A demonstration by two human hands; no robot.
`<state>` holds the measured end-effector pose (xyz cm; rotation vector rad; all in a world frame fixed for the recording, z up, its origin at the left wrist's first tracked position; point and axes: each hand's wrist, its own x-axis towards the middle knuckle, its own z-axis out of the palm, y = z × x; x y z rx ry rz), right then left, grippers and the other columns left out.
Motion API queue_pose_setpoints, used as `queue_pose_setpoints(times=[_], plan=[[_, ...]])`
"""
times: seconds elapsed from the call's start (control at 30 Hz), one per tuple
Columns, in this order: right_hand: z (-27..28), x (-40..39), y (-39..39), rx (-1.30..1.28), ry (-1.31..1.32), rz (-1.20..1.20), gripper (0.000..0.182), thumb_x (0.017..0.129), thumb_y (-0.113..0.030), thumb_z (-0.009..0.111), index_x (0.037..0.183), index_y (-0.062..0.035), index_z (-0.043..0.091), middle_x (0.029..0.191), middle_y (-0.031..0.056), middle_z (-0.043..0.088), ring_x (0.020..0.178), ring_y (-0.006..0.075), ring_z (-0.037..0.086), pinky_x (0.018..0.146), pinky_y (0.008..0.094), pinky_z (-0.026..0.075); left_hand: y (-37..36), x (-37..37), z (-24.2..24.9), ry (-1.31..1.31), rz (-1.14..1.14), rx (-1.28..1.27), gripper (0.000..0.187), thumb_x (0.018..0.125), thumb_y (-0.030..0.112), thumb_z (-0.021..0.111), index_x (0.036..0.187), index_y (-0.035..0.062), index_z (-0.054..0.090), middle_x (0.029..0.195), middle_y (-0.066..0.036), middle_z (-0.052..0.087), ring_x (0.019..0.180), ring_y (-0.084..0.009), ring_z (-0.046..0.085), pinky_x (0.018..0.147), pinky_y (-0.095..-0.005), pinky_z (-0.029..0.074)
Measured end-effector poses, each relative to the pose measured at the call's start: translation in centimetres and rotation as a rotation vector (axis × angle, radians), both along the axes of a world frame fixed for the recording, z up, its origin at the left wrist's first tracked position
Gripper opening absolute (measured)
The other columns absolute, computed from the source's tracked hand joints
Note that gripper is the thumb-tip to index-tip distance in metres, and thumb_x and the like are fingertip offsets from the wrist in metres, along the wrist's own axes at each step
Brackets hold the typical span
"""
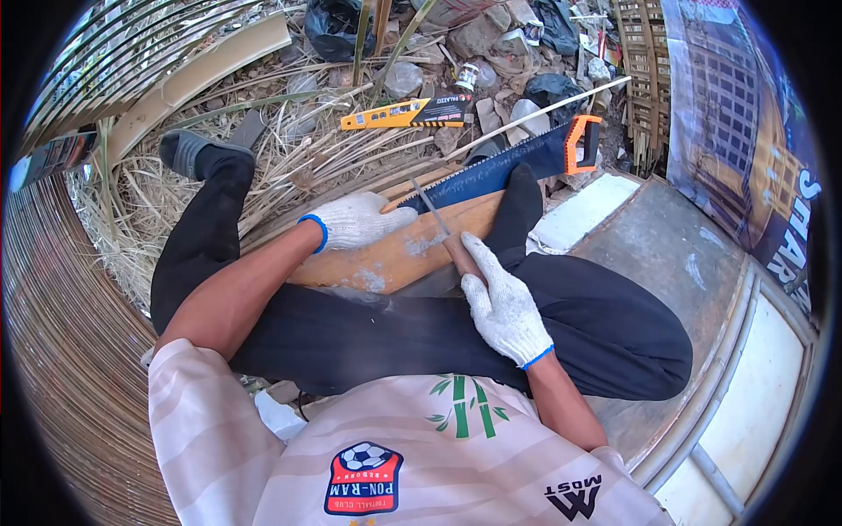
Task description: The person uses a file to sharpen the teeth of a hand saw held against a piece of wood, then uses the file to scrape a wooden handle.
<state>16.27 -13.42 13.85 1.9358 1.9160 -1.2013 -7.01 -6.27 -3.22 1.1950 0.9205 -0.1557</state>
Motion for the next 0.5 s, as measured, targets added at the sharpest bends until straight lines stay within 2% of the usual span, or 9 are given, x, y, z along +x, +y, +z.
queue_pose_setpoints(times=[0.2, 0.5], plan=[[-0.4, 0.4, -0.4, 0.102, -0.017, 0.061, 0.054, 0.103, -0.010, 0.060, 0.156, -0.0122, 0.051, 0.118, 0.0261, 0.071, 0.102, 0.0458, 0.070, 0.090, 0.0508, 0.058, -0.2, 0.3, -0.7, -0.012, -0.012, 0.008, 0.079, 0.102, 0.071, 0.050, 0.118, -0.0018, 0.075, 0.109, -0.030, 0.075, 0.097, -0.0431, 0.071, 0.090, -0.0490, 0.052], [0.0, 0.0, 0.0, 0.106, -0.094, 0.075, 0.052, 0.099, -0.009, 0.065, 0.151, -0.0124, 0.058, 0.113, 0.0237, 0.073, 0.096, 0.0424, 0.073, 0.083, 0.0481, 0.060, -0.3, 0.2, -0.8, -0.029, 0.006, -0.003, 0.078, 0.103, 0.071, 0.049, 0.119, -0.0006, 0.075, 0.111, -0.029, 0.075, 0.100, -0.0425, 0.071, 0.092, -0.0483, 0.052]])
